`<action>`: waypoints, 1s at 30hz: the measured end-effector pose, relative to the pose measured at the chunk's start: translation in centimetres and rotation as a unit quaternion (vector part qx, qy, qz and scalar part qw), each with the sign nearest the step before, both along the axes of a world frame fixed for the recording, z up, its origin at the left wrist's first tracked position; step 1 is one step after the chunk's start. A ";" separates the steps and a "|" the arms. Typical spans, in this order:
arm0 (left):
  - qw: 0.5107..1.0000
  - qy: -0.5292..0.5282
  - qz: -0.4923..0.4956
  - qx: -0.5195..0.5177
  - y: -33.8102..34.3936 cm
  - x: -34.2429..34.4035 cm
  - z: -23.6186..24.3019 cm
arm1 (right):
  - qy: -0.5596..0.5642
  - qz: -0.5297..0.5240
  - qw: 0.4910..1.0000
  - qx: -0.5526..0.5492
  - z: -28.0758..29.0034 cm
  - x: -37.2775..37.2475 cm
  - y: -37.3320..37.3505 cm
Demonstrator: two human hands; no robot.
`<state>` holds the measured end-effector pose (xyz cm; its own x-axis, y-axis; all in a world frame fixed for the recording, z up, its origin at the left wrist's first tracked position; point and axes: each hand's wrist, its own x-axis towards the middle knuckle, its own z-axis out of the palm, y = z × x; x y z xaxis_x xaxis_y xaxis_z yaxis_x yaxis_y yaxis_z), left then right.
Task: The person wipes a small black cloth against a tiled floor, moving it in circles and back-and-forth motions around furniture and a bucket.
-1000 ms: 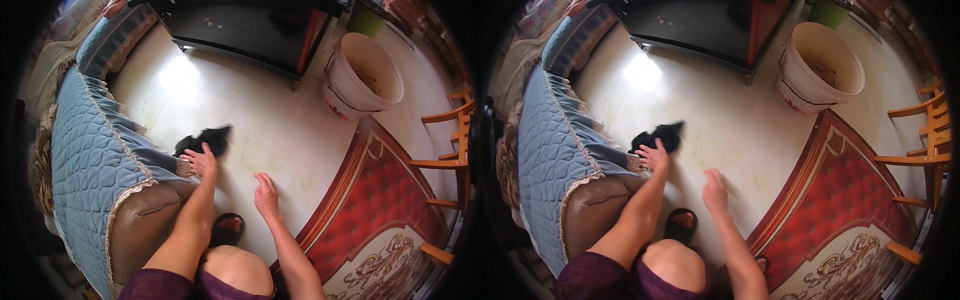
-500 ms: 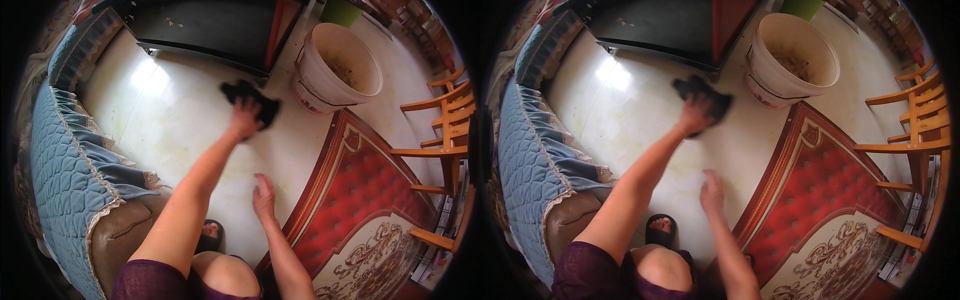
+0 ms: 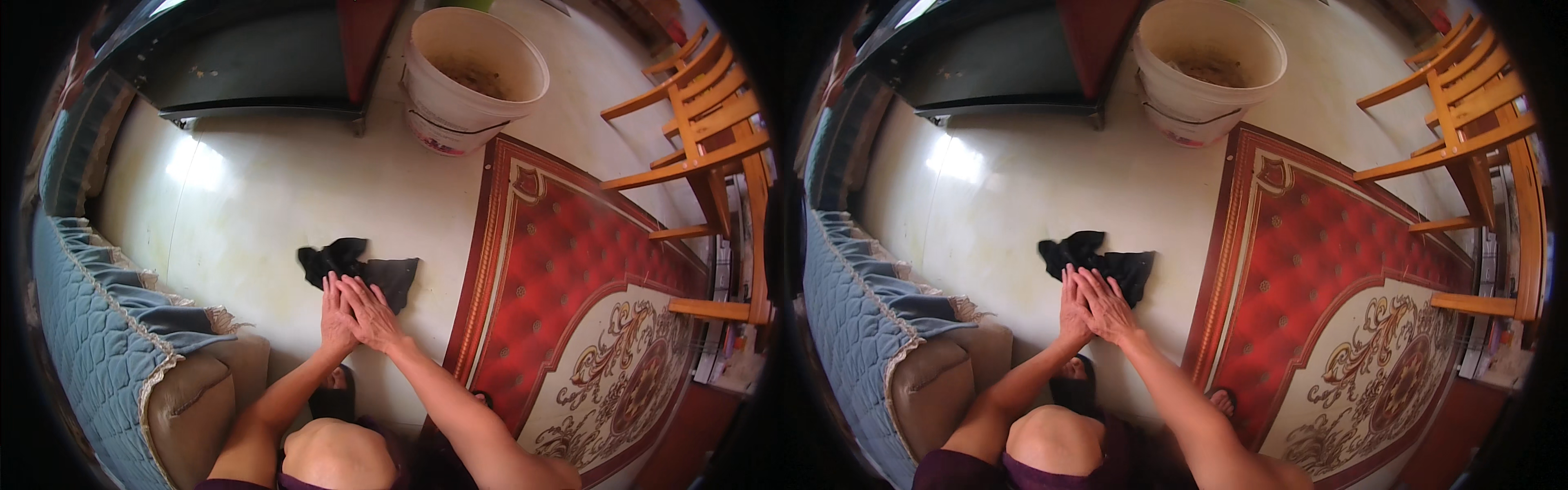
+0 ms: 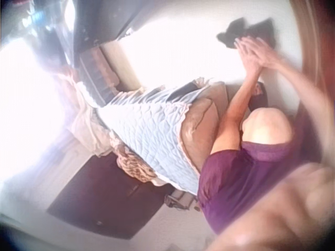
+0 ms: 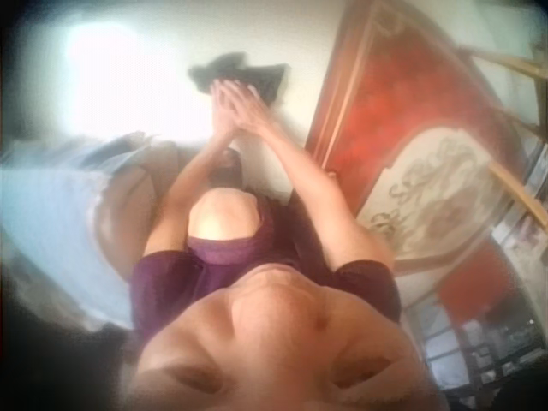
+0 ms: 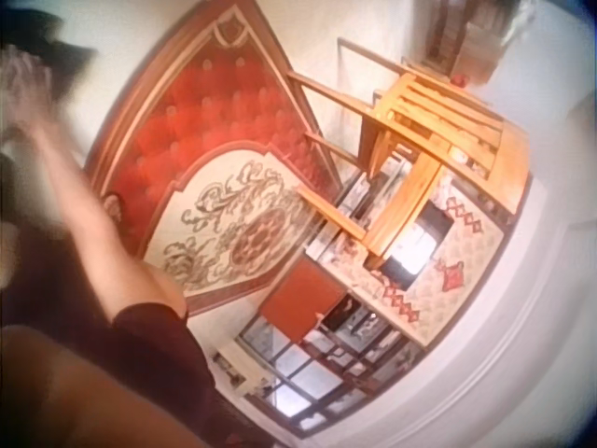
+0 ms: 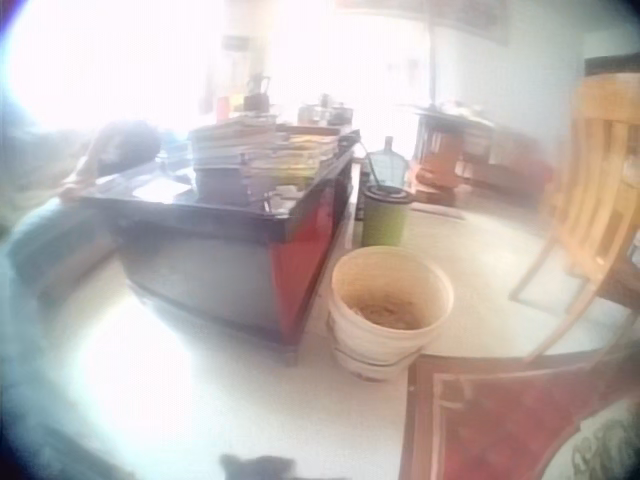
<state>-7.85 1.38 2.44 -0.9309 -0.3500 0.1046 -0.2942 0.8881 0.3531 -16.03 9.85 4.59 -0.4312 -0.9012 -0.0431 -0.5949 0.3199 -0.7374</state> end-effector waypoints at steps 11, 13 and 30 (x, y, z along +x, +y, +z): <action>0.973 -0.128 -0.175 -0.084 -1.7 -20.2 -0.7 | 0.031 -0.197 0.960 0.194 -0.4 -17.8 0.6; 0.982 -0.091 -0.164 0.027 -0.6 -21.5 -4.4 | -0.057 -0.214 0.942 0.251 4.0 -19.4 1.9; 0.976 -0.175 -0.035 0.125 4.7 0.6 4.0 | 0.058 0.043 0.971 0.226 1.4 -4.2 5.0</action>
